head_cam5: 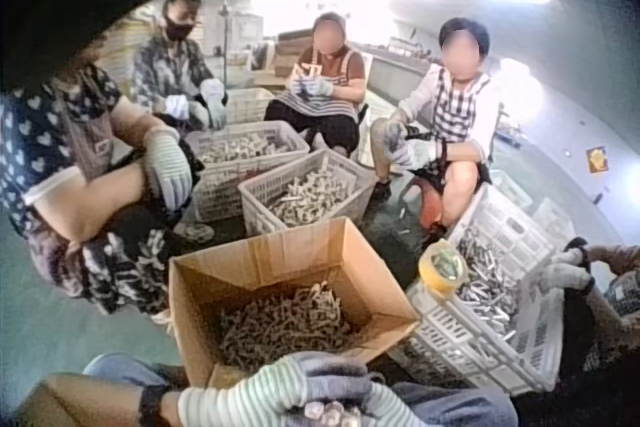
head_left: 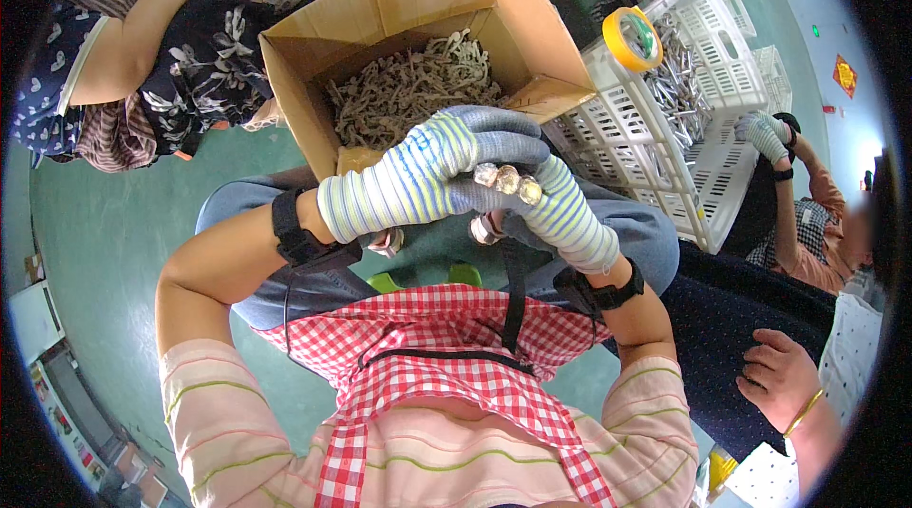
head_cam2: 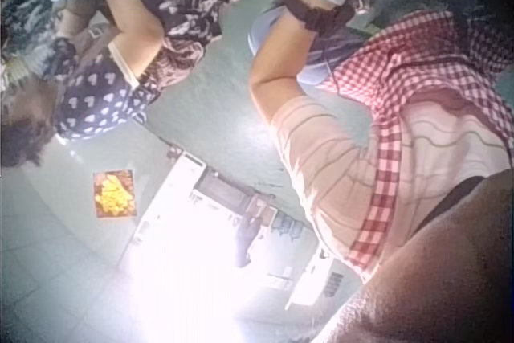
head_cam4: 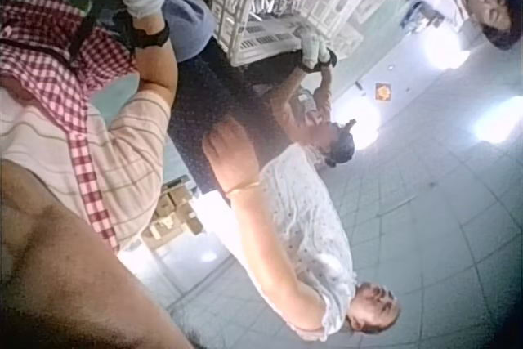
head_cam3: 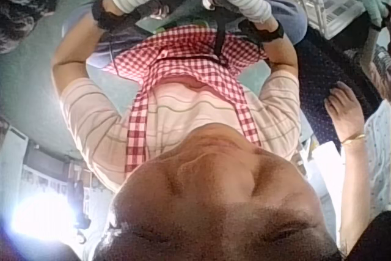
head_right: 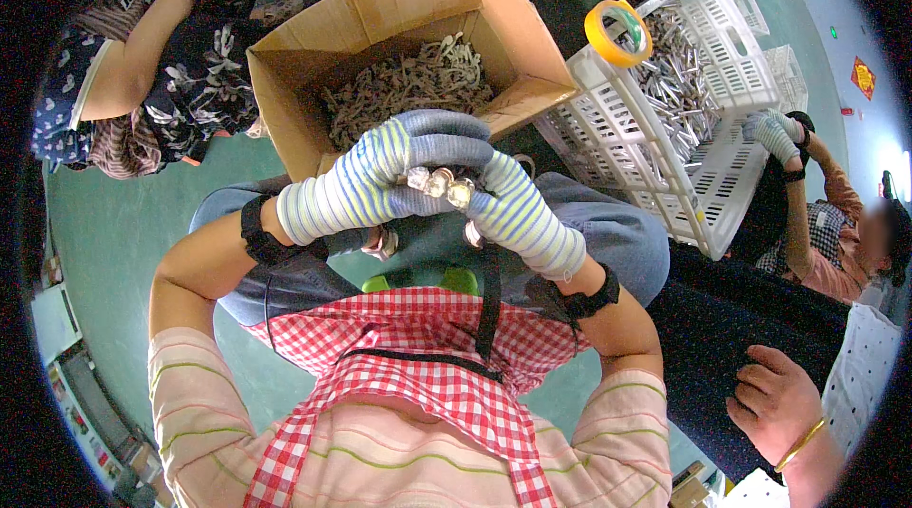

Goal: The person assembles metal brackets by inserting small components into the main frame and fitting them together by hand.

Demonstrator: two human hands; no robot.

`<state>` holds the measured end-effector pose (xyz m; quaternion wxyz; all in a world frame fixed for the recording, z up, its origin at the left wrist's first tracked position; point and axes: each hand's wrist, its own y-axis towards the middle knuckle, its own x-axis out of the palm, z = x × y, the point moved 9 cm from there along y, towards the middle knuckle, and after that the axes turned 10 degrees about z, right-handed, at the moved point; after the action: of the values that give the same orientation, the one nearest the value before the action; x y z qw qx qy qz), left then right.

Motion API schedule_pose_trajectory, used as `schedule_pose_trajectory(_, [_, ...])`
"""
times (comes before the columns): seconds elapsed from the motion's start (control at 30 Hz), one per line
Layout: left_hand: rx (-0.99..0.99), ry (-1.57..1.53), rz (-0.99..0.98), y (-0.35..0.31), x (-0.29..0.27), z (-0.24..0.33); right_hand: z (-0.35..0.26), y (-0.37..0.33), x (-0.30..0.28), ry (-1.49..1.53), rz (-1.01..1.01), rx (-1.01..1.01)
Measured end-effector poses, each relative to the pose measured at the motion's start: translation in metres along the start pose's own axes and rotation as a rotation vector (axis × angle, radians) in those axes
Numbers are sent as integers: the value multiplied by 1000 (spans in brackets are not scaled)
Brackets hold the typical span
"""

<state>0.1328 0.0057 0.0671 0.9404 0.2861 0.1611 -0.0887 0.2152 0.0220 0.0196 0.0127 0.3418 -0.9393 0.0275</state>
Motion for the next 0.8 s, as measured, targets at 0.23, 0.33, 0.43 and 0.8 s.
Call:
schedule_pose_trajectory(0.23, [21, 14, 8, 1, -2, 5, -7, 3, -1, -66, -40, -34])
schedule_pose_trajectory(0.33, [23, 35, 5, 1, -1, 6, -14, 5, 0, -81, -66, -103])
schedule_pose_trajectory(0.43, [11, 4, -4, 2, -1, 6, -10, 4, 1, -99, -79, -85])
schedule_pose_trajectory(0.8, [5, -5, -9, 0, 2, 1, -4, 4, 4, -154, -123, -47])
